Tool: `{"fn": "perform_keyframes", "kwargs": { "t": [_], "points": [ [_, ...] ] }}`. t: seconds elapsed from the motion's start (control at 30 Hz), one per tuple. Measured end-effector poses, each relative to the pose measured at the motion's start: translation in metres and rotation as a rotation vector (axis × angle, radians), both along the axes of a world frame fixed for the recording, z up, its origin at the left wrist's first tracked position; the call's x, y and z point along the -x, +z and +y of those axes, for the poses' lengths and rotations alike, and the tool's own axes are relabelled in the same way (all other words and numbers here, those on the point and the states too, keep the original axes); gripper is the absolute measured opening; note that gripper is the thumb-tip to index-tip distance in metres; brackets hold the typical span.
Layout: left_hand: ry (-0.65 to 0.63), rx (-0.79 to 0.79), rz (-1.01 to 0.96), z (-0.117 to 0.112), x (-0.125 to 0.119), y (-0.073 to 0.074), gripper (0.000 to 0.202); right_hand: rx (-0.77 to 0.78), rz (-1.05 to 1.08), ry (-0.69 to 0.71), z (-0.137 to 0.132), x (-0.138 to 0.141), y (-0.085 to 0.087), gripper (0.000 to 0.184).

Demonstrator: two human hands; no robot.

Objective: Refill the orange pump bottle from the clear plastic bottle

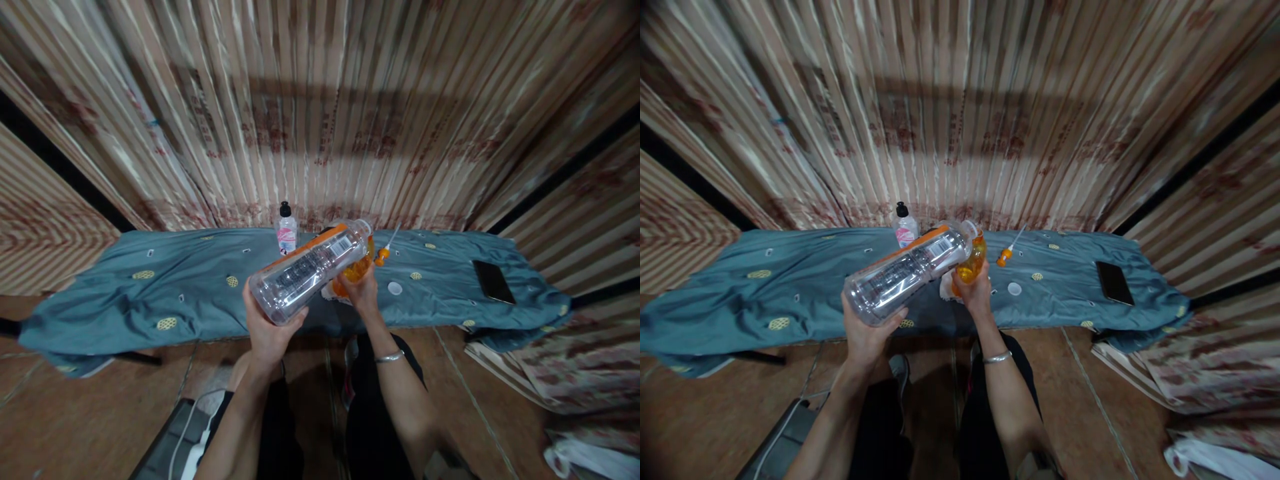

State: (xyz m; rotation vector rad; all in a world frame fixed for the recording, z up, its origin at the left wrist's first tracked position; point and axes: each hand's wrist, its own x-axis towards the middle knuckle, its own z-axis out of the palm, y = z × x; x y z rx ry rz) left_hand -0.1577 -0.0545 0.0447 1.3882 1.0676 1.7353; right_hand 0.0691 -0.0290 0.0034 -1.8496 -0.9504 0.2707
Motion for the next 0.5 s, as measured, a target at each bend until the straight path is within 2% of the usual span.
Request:
{"fn": "perform_keyframes", "kwargs": {
  "t": [0.5],
  "points": [
    [0.001, 0.027, -0.001, -0.0007, 0.0018, -0.0005, 0.103, -0.03, -0.01, 0.007, 0.0015, -0.0025, -0.007, 0.087]
  ]
}}
